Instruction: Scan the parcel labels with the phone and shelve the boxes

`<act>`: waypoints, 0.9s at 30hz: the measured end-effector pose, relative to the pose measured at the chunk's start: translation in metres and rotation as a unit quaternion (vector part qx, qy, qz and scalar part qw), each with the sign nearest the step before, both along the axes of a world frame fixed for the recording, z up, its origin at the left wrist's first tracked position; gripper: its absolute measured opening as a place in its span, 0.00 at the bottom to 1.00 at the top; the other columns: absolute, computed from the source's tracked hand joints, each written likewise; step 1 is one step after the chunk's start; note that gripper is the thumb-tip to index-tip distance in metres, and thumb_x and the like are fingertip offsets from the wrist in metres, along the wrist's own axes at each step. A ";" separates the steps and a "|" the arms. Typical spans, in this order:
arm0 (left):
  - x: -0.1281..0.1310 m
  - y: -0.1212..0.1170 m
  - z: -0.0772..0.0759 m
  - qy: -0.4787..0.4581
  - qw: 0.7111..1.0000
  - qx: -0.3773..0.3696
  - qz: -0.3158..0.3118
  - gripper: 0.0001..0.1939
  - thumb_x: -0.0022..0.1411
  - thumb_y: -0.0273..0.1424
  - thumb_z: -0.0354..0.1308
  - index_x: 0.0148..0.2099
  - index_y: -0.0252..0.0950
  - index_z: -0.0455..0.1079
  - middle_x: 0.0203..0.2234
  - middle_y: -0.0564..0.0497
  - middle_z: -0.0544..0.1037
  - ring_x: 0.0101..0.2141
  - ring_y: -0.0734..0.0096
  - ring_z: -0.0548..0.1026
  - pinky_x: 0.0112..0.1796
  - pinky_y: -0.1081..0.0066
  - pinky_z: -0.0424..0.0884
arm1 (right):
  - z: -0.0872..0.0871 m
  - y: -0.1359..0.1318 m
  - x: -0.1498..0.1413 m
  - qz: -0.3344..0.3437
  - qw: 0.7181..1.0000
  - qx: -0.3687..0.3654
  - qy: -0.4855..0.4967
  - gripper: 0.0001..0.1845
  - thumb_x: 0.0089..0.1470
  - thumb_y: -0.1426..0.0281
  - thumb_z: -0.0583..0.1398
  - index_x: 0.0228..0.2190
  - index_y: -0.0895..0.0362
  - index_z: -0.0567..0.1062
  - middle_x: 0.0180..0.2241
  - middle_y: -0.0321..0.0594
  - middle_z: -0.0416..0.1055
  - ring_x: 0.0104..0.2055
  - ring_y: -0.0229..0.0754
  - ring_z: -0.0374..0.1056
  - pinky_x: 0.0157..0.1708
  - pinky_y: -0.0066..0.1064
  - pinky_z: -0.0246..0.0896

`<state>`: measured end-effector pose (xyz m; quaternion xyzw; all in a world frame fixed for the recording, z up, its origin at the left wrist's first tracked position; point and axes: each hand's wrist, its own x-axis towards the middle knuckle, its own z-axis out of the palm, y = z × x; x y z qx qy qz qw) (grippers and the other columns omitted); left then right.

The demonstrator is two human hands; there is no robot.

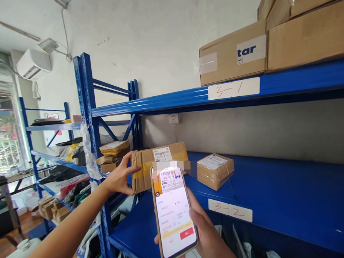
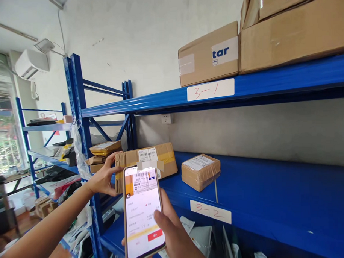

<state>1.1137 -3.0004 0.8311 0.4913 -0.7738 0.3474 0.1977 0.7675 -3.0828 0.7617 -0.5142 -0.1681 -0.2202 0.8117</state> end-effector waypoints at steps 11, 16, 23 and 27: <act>-0.010 -0.001 -0.001 0.000 1.000 -0.027 -0.009 0.44 0.42 0.41 0.73 0.59 0.43 0.57 0.66 0.35 0.42 0.66 0.32 0.49 0.59 0.37 0.57 | -0.006 -0.002 -0.026 -0.058 0.997 -0.030 0.030 0.59 0.51 0.72 0.66 0.67 0.46 0.32 0.59 0.53 0.69 0.53 0.57 0.73 0.29 0.32 0.77; -0.010 -0.001 -0.001 0.005 1.000 -0.027 -0.008 0.46 0.41 0.42 0.73 0.60 0.43 0.56 0.66 0.35 0.42 0.66 0.32 0.48 0.59 0.36 0.58 | -0.016 -0.004 -0.041 -0.107 0.994 0.005 0.034 0.62 0.50 0.66 0.69 0.67 0.46 0.31 0.64 0.58 0.62 0.54 0.62 0.72 0.28 0.34 0.77; -0.008 -0.001 -0.002 0.010 1.000 -0.020 -0.002 0.45 0.42 0.40 0.72 0.60 0.43 0.56 0.66 0.35 0.41 0.66 0.32 0.47 0.59 0.36 0.57 | -0.027 -0.002 -0.062 -0.184 0.980 0.042 0.058 0.64 0.48 0.63 0.70 0.67 0.50 0.31 0.53 0.57 0.75 0.50 0.62 0.74 0.26 0.36 0.75; -0.008 -0.001 -0.003 0.007 1.000 -0.026 -0.002 0.46 0.42 0.40 0.73 0.61 0.43 0.56 0.66 0.35 0.41 0.66 0.32 0.48 0.59 0.37 0.57 | -0.032 -0.001 -0.065 -0.195 0.978 0.048 0.061 0.62 0.49 0.63 0.70 0.67 0.49 0.33 0.51 0.55 0.76 0.48 0.61 0.75 0.26 0.36 0.74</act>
